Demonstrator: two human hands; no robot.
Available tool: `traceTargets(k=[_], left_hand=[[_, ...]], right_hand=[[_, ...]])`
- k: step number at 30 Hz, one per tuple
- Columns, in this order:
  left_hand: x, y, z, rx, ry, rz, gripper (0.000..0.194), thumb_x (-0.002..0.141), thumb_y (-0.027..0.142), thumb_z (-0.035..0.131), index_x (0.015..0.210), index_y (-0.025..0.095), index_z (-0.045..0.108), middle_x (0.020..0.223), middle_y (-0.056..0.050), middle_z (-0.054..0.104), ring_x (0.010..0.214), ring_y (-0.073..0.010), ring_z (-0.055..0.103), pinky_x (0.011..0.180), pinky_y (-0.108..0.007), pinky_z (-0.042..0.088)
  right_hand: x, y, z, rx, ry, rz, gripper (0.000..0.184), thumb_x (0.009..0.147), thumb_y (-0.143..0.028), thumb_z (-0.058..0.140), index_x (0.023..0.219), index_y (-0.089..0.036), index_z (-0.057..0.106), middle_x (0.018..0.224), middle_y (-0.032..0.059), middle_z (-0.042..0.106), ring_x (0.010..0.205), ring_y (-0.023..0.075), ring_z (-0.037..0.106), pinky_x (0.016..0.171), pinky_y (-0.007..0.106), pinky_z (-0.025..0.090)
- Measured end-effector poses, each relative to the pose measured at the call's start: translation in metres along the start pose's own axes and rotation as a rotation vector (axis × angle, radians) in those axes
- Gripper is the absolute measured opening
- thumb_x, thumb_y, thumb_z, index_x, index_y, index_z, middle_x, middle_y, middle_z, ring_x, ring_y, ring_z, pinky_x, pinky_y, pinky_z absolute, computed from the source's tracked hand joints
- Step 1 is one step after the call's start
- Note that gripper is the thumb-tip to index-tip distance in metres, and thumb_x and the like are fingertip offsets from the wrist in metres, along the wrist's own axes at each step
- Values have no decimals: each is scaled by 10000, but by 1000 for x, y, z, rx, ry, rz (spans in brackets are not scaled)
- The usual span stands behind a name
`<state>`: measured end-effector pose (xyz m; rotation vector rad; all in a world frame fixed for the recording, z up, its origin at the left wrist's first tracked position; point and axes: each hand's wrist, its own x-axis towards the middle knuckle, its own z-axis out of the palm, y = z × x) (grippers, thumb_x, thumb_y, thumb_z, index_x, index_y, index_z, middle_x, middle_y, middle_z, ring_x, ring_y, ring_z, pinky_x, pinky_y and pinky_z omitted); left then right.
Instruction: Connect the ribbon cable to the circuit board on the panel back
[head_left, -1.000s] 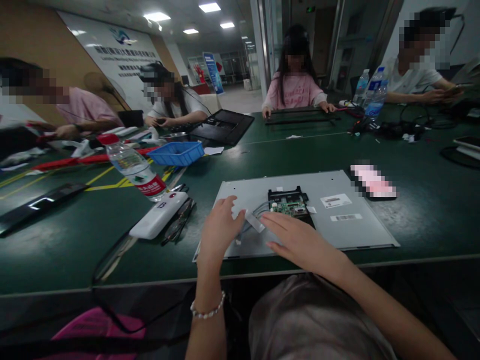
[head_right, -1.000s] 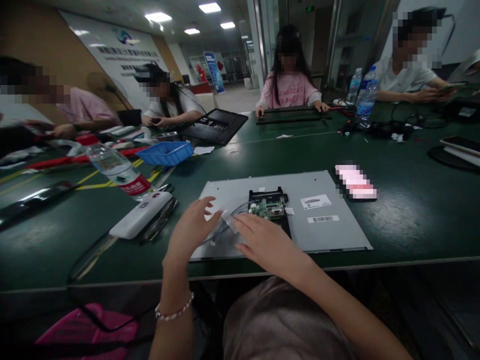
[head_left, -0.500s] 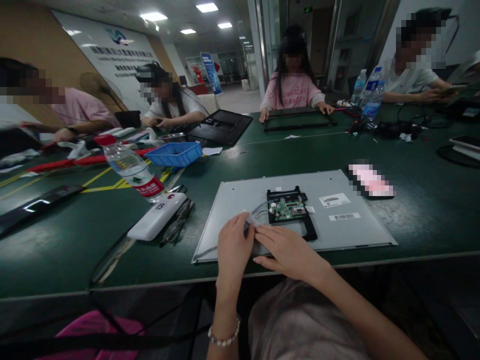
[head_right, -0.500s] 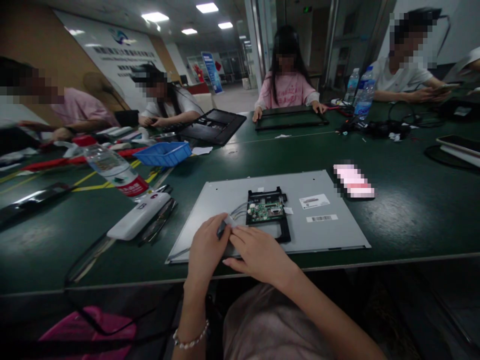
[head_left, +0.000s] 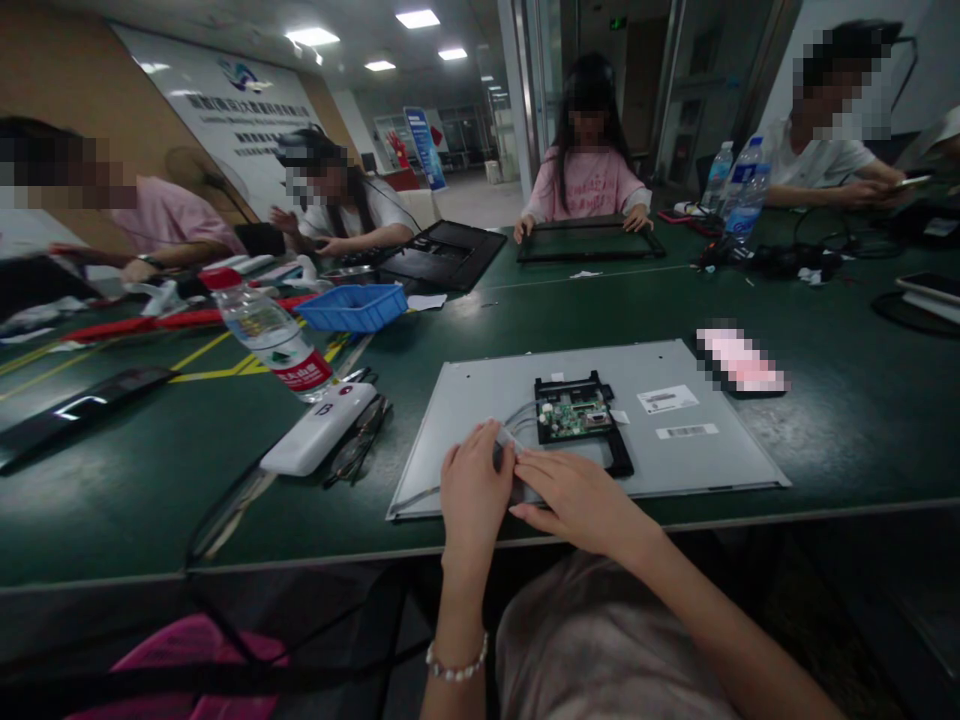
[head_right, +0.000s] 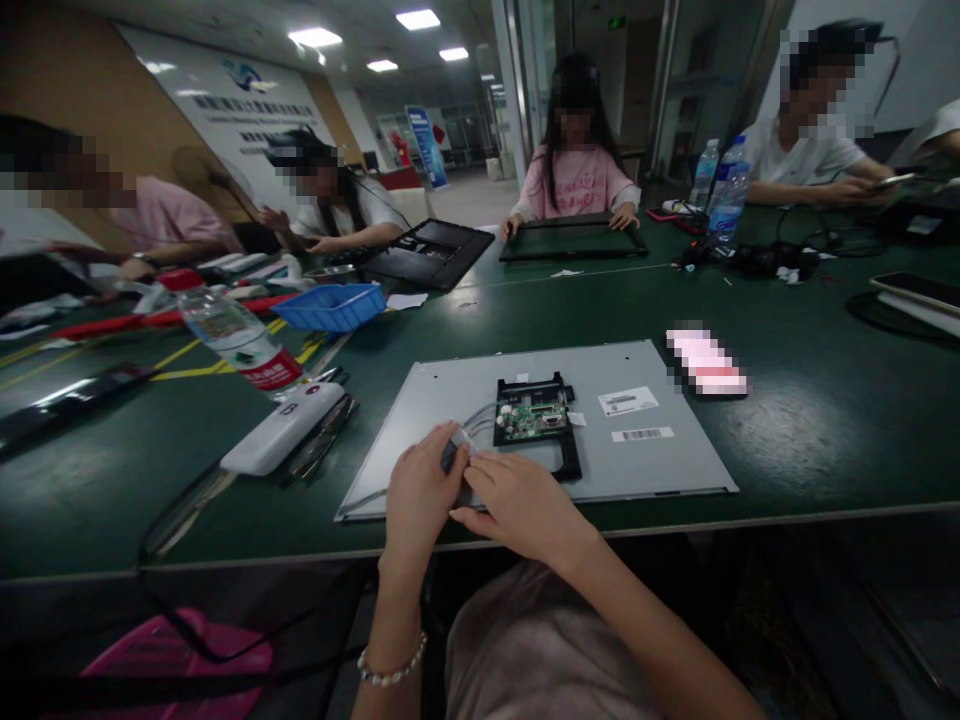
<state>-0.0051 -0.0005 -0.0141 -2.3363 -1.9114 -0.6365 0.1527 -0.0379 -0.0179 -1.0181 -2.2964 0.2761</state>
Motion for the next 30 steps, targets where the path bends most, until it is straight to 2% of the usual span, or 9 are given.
traceTargets(k=[4,17,25,30], left_hand=[[-2,0,0,13,-11,-1,342,916,270,470,1226,172,576,1315,-108,575,1254,-220,500,1036,-388,382],[-2,-2,3,37,9,45,361,914,271,454,1250,179,544,1340,-110,552,1283,-262,463,1028,-435,385],[-6,-3,6,36,48,58,472,935,314,414,1348,85,412,1342,-183,526,1293,-299,443,1044,-458,370],[-8,-3,5,-22,85,62,478,928,303,426,1362,108,381,1372,-184,490,1318,-305,407,1063,-495,350]], right_hand=[[0,-1,-1,-8,12,-8,415,930,-385,480,1223,-104,569,1264,156,610,1209,237,540,1029,392,430],[-1,-3,-3,-37,9,-4,333,930,-330,496,1164,-117,599,1231,141,632,1188,226,554,1010,370,450],[0,-3,-3,-36,23,-1,305,909,-296,538,1148,-116,596,1228,133,623,1177,232,553,1010,378,456],[-1,-4,-3,-54,45,-23,309,916,-296,524,1160,-117,587,1225,139,618,1198,239,535,1021,392,451]])
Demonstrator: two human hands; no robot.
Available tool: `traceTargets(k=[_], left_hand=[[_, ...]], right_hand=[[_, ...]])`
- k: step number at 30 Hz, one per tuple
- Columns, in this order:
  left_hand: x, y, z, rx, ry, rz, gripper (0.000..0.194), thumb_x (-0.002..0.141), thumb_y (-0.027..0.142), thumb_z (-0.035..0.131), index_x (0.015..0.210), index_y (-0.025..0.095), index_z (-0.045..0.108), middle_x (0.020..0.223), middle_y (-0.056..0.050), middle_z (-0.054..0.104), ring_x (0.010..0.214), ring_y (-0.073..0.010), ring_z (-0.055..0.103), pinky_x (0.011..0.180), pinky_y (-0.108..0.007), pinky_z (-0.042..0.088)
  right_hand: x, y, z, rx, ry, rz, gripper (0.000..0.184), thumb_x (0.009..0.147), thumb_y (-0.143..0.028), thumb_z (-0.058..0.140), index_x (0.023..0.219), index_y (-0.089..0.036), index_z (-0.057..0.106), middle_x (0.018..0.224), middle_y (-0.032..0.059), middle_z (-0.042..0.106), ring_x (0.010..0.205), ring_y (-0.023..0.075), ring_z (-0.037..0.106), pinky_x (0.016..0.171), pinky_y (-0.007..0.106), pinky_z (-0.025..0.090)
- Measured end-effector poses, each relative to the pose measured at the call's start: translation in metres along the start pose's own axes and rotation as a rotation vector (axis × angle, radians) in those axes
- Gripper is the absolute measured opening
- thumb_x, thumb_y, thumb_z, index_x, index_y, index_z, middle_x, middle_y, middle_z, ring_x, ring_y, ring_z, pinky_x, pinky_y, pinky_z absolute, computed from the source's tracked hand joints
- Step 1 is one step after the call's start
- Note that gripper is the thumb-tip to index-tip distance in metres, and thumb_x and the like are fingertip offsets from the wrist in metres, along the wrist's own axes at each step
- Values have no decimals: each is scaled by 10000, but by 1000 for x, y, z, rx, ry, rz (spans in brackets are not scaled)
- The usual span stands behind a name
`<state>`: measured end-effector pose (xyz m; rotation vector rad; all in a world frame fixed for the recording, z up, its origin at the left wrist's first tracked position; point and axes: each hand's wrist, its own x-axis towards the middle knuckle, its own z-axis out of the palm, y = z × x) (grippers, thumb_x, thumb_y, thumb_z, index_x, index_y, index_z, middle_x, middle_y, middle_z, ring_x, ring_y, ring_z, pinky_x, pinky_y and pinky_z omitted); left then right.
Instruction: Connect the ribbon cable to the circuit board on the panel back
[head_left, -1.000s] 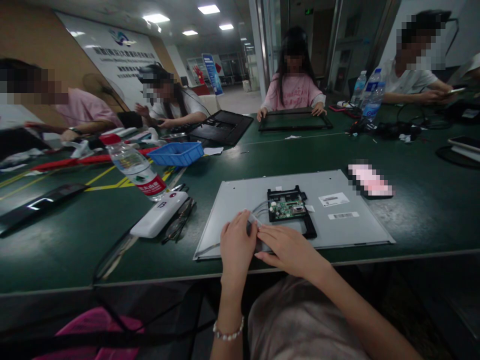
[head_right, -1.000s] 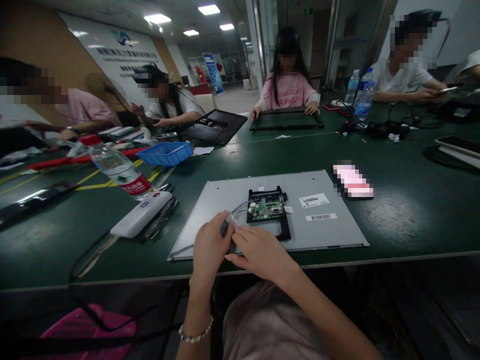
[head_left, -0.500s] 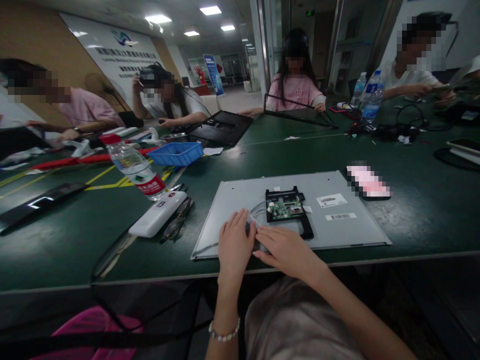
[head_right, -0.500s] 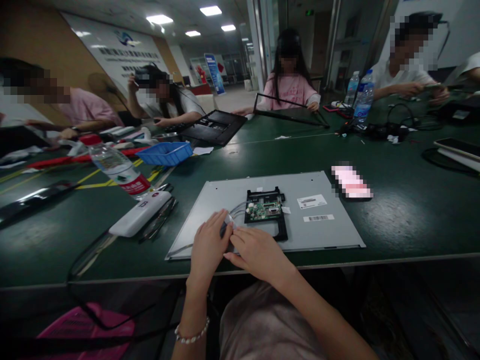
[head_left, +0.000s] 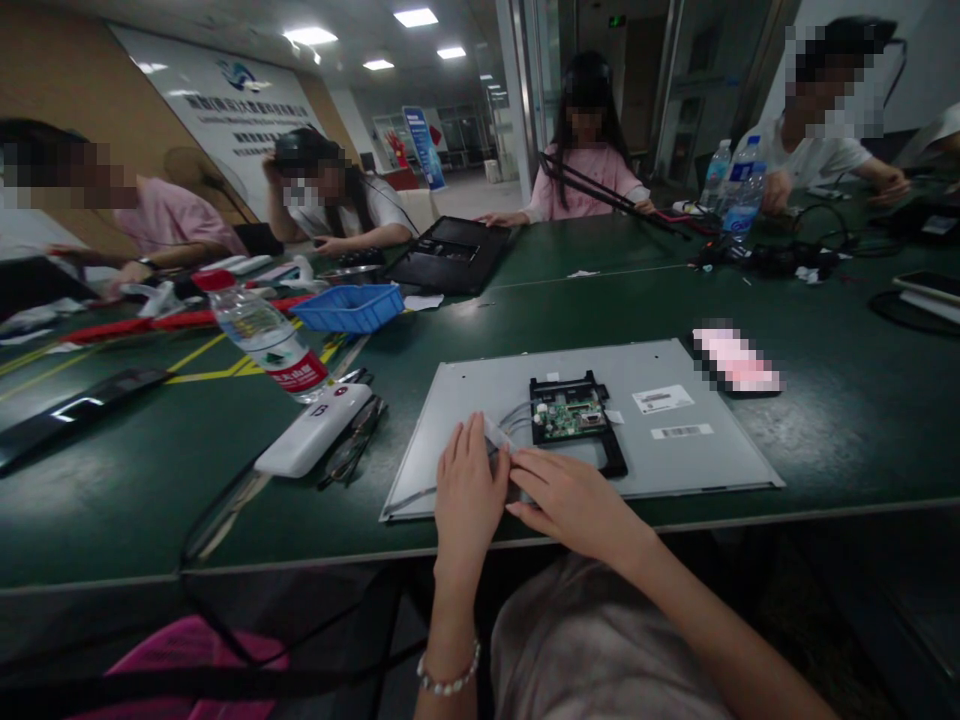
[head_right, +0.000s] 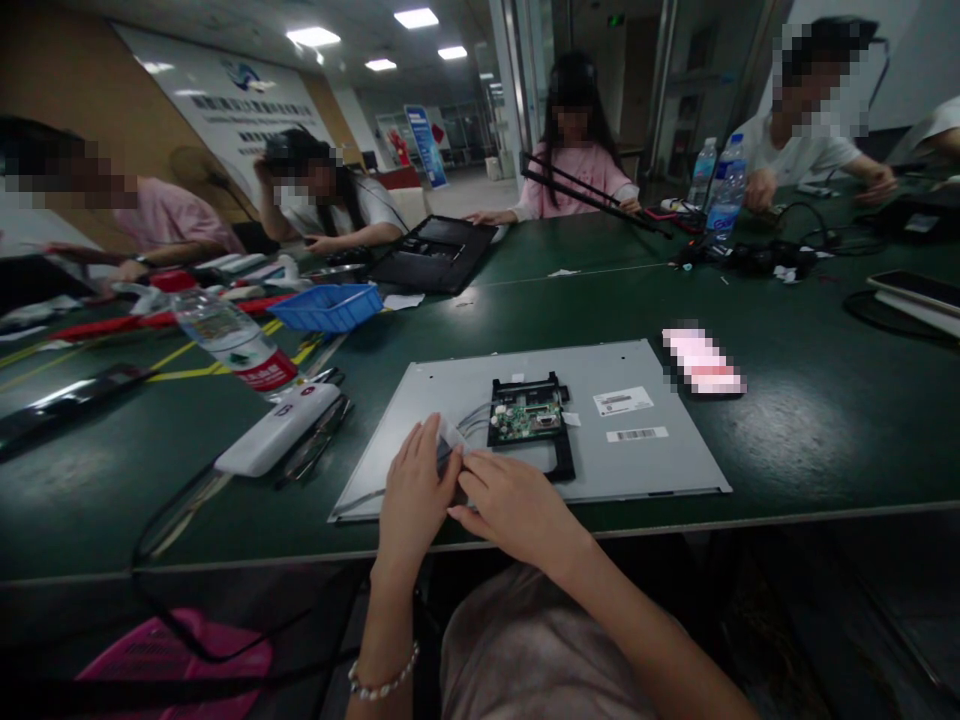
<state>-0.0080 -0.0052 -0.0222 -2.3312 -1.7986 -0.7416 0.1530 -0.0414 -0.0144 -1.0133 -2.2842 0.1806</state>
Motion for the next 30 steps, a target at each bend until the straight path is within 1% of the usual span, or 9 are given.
traceTargets(k=[5,8,10,12,15,17,20,24,30], left_hand=[[-1,3,-5,-97,72,11,464,928,268,439,1372,159,362,1449,-151,389,1388,-273,294,1115,-486,302],[-3,6,-9,-173,104,25,407,931,245,434,1333,185,408,1439,-128,397,1383,-243,305,1123,-465,306],[-4,6,-10,-202,86,51,359,930,224,433,1287,188,455,1389,-114,457,1347,-223,362,1118,-439,322],[-4,5,-8,-205,36,80,323,929,212,433,1246,186,491,1330,-105,515,1300,-217,423,1101,-423,348],[-4,3,-5,-168,-46,92,305,923,206,438,1218,179,508,1266,-109,561,1223,-237,493,1053,-436,390],[-3,2,-4,-141,-76,79,304,919,208,442,1213,175,507,1227,-111,581,1166,-250,528,1023,-446,408],[0,2,-5,-151,-77,51,317,908,213,456,1221,178,491,1189,-109,586,1125,-254,549,997,-435,425],[1,4,-7,-197,-54,22,362,889,194,470,1251,193,458,1183,-100,543,1110,-248,555,971,-404,443],[0,6,-8,-195,-64,17,352,905,203,462,1257,203,464,1205,-103,518,1127,-246,536,992,-412,428]], right_hand=[[0,-1,-1,-32,18,-42,324,918,-277,511,1184,-102,574,1226,148,619,1211,227,523,1050,379,430],[0,-1,-1,-35,16,-68,311,921,-262,502,1183,-112,575,1203,143,633,1201,223,532,1047,380,434],[0,-1,-1,-41,8,-79,291,922,-255,499,1161,-115,587,1179,139,644,1184,225,545,1038,378,441],[0,0,-1,-53,3,-84,273,924,-252,495,1135,-114,600,1149,136,654,1159,229,561,1024,375,451],[-1,0,0,-67,-4,-82,258,929,-250,486,1096,-101,614,1102,132,666,1120,230,578,1009,367,460],[-1,-1,0,-69,-10,-76,248,931,-248,480,1077,-100,616,1087,132,669,1102,227,585,999,364,466],[-1,-1,0,-66,-14,-65,229,930,-241,481,1068,-116,614,1084,132,669,1101,225,586,987,371,473],[-1,-1,1,-65,-6,-60,222,923,-234,493,1071,-123,616,1101,135,667,1118,228,580,994,374,469],[-1,0,2,-59,2,-70,237,927,-228,482,1088,-119,617,1094,132,669,1108,225,584,995,376,468]])
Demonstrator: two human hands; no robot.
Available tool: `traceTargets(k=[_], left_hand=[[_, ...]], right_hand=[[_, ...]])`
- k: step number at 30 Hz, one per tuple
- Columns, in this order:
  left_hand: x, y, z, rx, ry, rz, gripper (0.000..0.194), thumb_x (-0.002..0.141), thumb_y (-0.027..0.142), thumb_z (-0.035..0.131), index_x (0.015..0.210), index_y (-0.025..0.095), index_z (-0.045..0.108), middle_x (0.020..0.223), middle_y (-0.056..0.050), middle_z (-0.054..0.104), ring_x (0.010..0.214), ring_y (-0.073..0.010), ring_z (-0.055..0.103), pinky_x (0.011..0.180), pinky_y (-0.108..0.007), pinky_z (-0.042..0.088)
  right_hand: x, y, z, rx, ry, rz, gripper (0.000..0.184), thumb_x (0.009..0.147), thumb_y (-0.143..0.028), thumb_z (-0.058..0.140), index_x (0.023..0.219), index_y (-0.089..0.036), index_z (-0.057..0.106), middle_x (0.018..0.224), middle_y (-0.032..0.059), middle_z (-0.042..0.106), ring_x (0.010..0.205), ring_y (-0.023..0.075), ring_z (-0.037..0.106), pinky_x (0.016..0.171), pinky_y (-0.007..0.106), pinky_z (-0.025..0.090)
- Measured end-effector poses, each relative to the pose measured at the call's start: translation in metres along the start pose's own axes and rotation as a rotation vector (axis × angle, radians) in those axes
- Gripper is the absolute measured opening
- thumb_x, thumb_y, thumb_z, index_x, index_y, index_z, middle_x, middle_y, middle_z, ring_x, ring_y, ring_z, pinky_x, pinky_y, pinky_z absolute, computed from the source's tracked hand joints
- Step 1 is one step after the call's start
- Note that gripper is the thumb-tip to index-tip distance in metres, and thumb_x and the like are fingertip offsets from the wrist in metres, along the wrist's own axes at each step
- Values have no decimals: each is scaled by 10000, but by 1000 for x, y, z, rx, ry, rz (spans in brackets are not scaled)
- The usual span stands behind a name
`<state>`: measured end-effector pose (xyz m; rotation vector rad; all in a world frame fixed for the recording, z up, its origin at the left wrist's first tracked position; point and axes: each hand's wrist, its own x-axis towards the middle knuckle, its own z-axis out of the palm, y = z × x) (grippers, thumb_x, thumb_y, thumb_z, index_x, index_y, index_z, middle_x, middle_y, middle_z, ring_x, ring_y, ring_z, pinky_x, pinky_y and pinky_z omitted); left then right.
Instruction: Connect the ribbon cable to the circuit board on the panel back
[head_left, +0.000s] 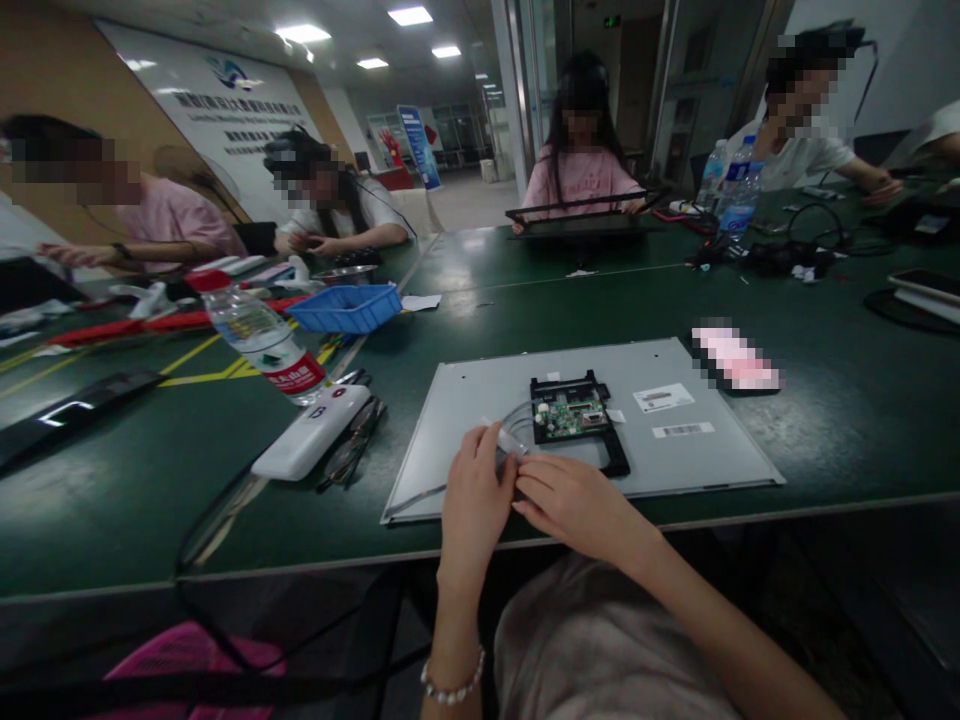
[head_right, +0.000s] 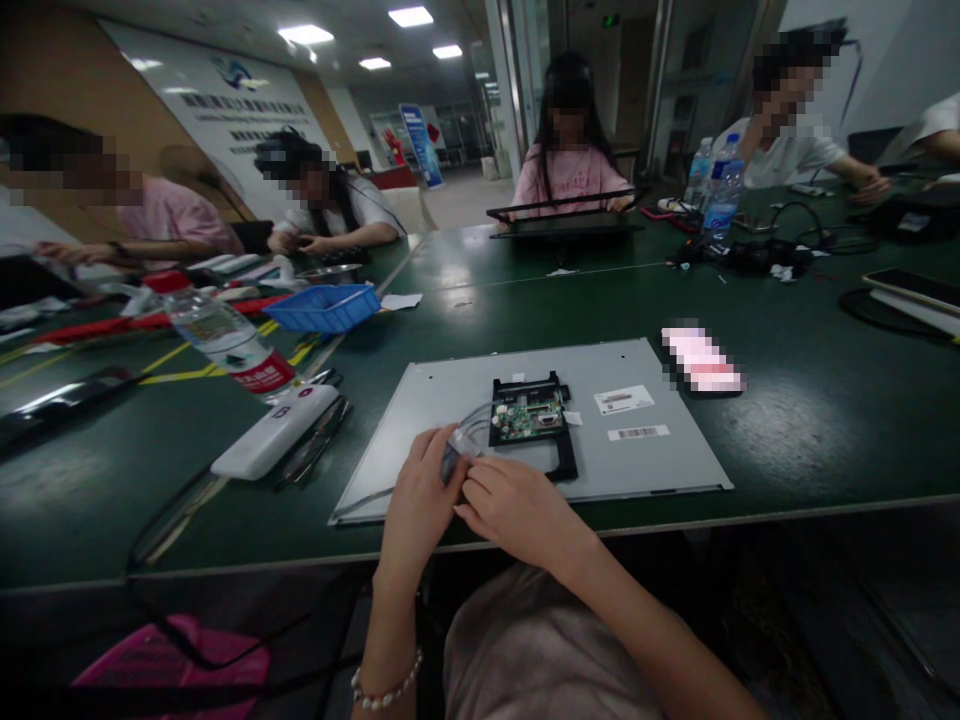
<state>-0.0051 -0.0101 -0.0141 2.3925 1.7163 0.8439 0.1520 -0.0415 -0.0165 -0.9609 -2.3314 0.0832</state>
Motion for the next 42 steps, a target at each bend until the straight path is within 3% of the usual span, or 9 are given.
traceTargets(k=[7,12,15,19,25,32,39,42], left_hand=[[-3,2,-4,-45,85,36,299,925,228,453,1219,203,504,1279,-105,500,1242,-246,462,1062,-426,375],[-5,3,-3,-19,36,133,230,913,234,482,1130,225,562,1158,-76,570,1121,-225,536,987,-391,429],[-5,3,-3,69,4,125,226,878,248,547,1100,218,581,1110,-69,595,1056,-239,552,932,-401,439],[-3,4,-4,122,-11,84,206,868,256,564,1067,209,595,1075,-62,621,1009,-240,567,886,-392,438],[-3,7,-7,146,-16,68,156,887,201,517,990,218,632,1023,-46,660,960,-222,593,847,-363,439],[12,7,-15,207,24,81,197,887,176,494,943,217,678,970,-42,701,910,-226,634,815,-374,457],[58,1,-54,-51,283,62,195,862,245,522,926,215,704,942,-9,733,816,-158,680,809,-279,523],[72,-1,-60,-61,313,75,203,846,267,545,961,214,705,980,-17,732,874,-169,681,870,-294,511]], right_hand=[[-1,3,-15,147,98,53,232,940,-216,451,1049,-154,647,1089,87,684,1065,185,602,971,341,475],[-13,38,-45,134,176,315,242,901,-168,481,1068,-193,654,1057,65,691,986,197,628,899,363,498],[-21,76,-64,109,123,443,210,868,-178,511,996,-192,677,931,58,695,818,191,643,763,342,517],[-24,120,-84,106,-105,492,226,810,-229,584,1006,-180,687,958,70,685,779,182,641,717,307,499],[-16,142,-85,145,-308,515,244,767,-264,621,975,-164,700,958,91,684,792,197,644,727,305,491],[-13,145,-76,232,-303,499,132,737,-225,611,824,-171,693,877,69,687,767,176,643,704,276,484],[-10,164,-94,289,-312,623,123,773,-238,595,824,-179,691,838,49,719,771,179,658,713,284,488],[-10,181,-95,273,-280,688,125,768,-242,613,826,-169,697,852,67,723,783,191,663,714,296,496]])
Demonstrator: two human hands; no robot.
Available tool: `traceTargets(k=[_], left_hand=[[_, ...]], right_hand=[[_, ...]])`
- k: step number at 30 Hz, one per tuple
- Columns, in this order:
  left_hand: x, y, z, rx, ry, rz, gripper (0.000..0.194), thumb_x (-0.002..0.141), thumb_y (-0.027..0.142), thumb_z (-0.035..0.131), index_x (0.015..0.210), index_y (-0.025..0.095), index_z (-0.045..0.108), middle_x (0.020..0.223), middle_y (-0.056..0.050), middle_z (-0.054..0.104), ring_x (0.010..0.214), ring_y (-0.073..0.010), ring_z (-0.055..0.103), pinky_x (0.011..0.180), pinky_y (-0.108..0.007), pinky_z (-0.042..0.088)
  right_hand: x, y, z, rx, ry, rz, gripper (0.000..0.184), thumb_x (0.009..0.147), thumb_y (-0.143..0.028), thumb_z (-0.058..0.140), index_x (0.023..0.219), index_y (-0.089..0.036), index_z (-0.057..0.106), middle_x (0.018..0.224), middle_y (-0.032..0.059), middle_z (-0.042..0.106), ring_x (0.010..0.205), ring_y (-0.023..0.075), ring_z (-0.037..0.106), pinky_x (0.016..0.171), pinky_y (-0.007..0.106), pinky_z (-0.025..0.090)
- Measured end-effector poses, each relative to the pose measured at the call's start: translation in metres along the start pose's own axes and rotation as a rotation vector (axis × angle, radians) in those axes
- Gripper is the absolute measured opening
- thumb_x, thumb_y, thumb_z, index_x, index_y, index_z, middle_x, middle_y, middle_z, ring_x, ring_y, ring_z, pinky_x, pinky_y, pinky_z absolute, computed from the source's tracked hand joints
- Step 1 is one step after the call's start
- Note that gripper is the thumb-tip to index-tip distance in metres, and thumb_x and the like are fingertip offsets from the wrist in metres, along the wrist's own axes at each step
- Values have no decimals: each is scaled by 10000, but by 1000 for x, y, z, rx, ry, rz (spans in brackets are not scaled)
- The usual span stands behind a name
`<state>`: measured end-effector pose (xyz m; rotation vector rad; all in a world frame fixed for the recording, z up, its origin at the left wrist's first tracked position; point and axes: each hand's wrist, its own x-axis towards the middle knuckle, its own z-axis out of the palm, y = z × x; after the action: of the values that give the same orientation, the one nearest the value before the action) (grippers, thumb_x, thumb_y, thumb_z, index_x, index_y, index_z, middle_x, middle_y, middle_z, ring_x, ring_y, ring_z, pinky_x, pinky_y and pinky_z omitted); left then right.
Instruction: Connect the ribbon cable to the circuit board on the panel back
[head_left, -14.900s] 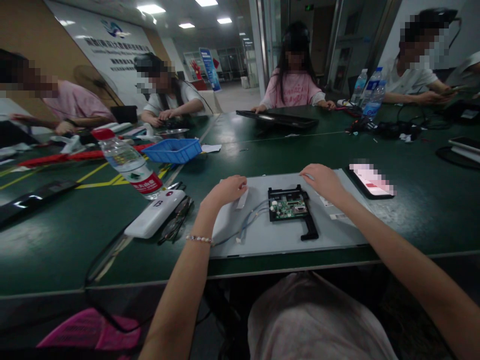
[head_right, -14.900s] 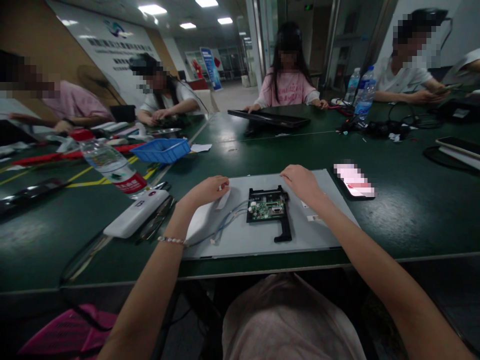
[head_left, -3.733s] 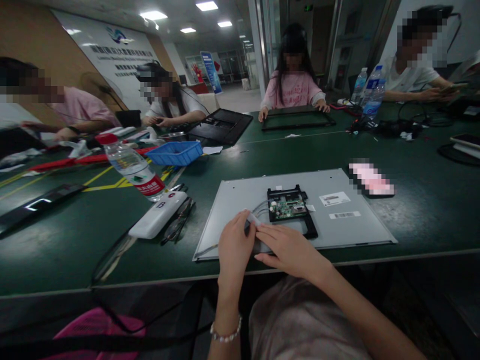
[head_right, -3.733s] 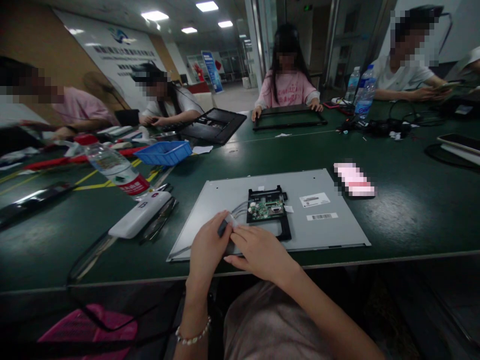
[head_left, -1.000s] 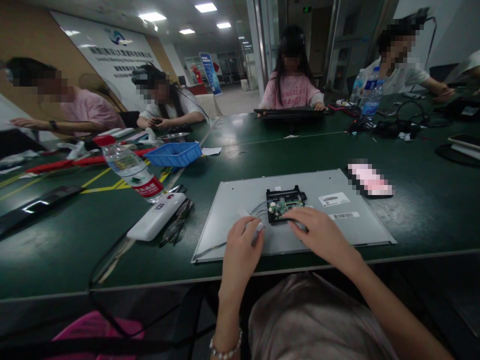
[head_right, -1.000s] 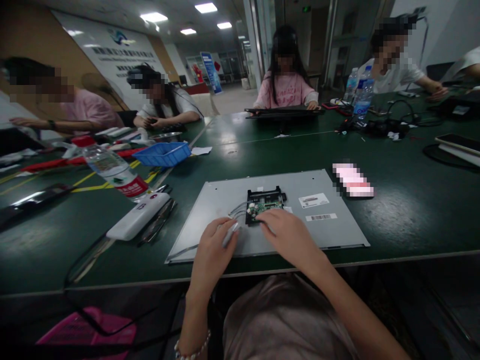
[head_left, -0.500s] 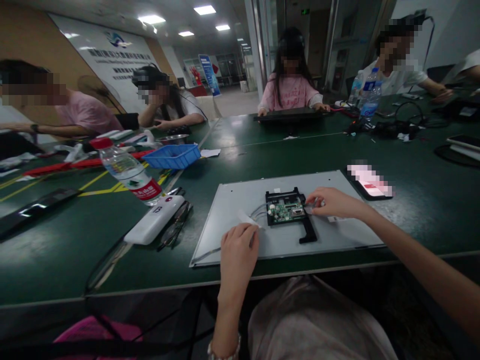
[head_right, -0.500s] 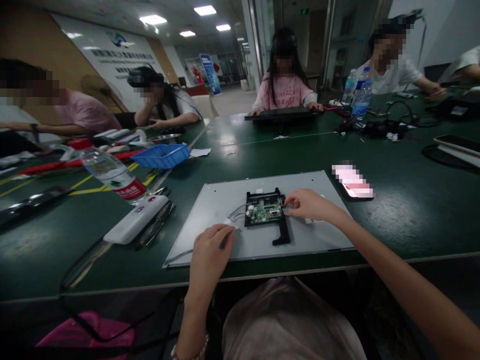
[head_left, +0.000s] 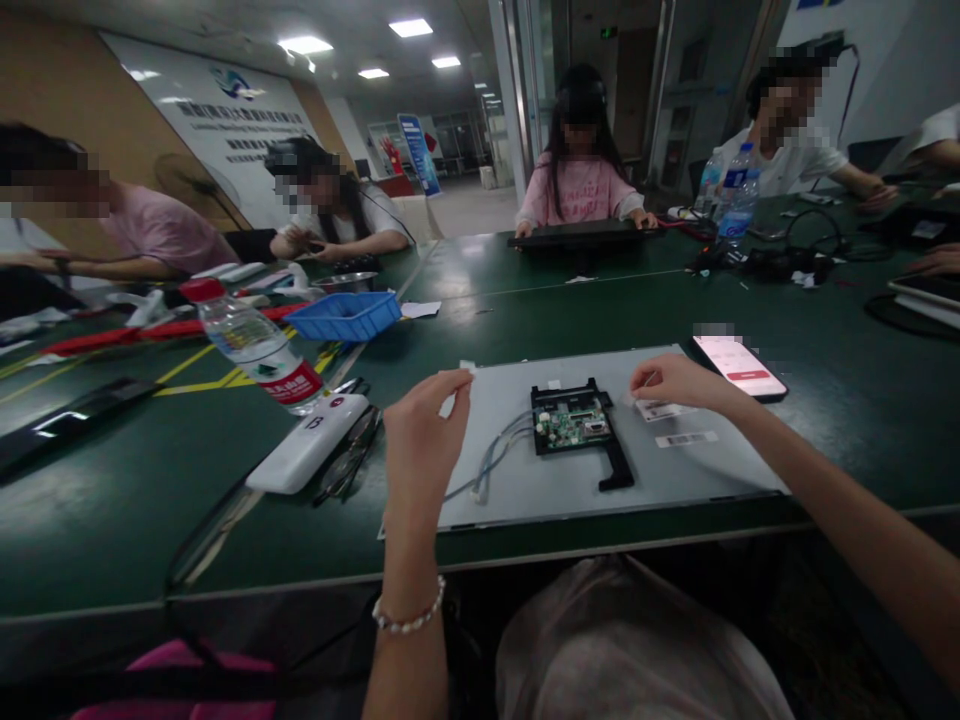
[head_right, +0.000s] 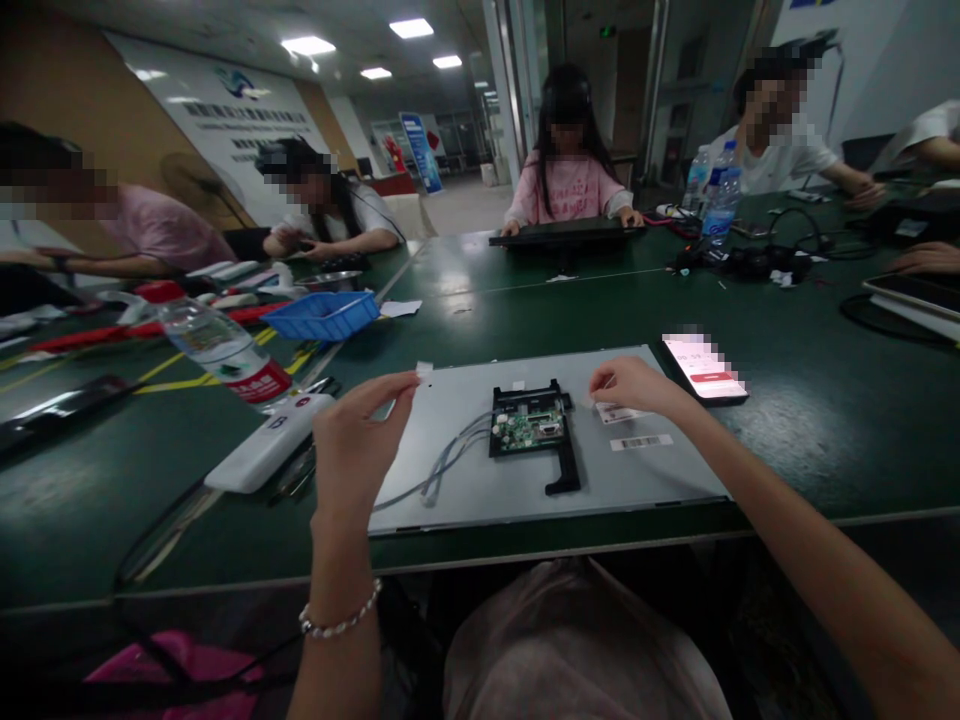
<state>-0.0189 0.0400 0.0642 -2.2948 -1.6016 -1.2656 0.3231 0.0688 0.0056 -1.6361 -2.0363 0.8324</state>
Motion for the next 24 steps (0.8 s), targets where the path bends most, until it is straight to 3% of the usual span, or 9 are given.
traceTargets(k=[3,7,11,19,24], left_hand=[[3,-10,9,-55,-82,-24,219,850,278,529,960,211,707,1002,-23,729,891,-171,683,859,-286,515],[-4,-28,24,4,-310,-63,232,837,250,495,908,199,710,944,-44,738,882,-204,687,841,-312,506],[-9,-36,27,84,-494,-68,242,830,261,479,896,208,705,889,-46,741,850,-226,684,774,-314,496],[-12,-40,27,175,-461,-82,298,877,318,416,932,193,680,939,-70,720,805,-217,661,774,-320,474],[-15,-42,26,240,-443,-19,298,885,305,397,914,190,671,967,-80,700,836,-219,644,802,-333,470]], right_hand=[[7,10,-3,-52,34,38,126,764,-236,617,827,-169,704,862,71,724,798,201,664,707,307,499],[10,16,-5,-139,52,36,162,784,-272,609,867,-176,710,899,71,723,810,207,663,726,325,503],[13,9,-8,-227,94,-3,235,809,-305,585,952,-165,707,959,88,715,814,208,665,739,334,510],[36,-40,18,-359,60,-368,321,865,-320,544,1122,-163,656,1151,116,656,1063,245,602,921,352,450],[59,-63,40,-387,40,-386,288,879,-312,541,1078,-160,683,1109,111,684,1032,236,623,894,298,446]])
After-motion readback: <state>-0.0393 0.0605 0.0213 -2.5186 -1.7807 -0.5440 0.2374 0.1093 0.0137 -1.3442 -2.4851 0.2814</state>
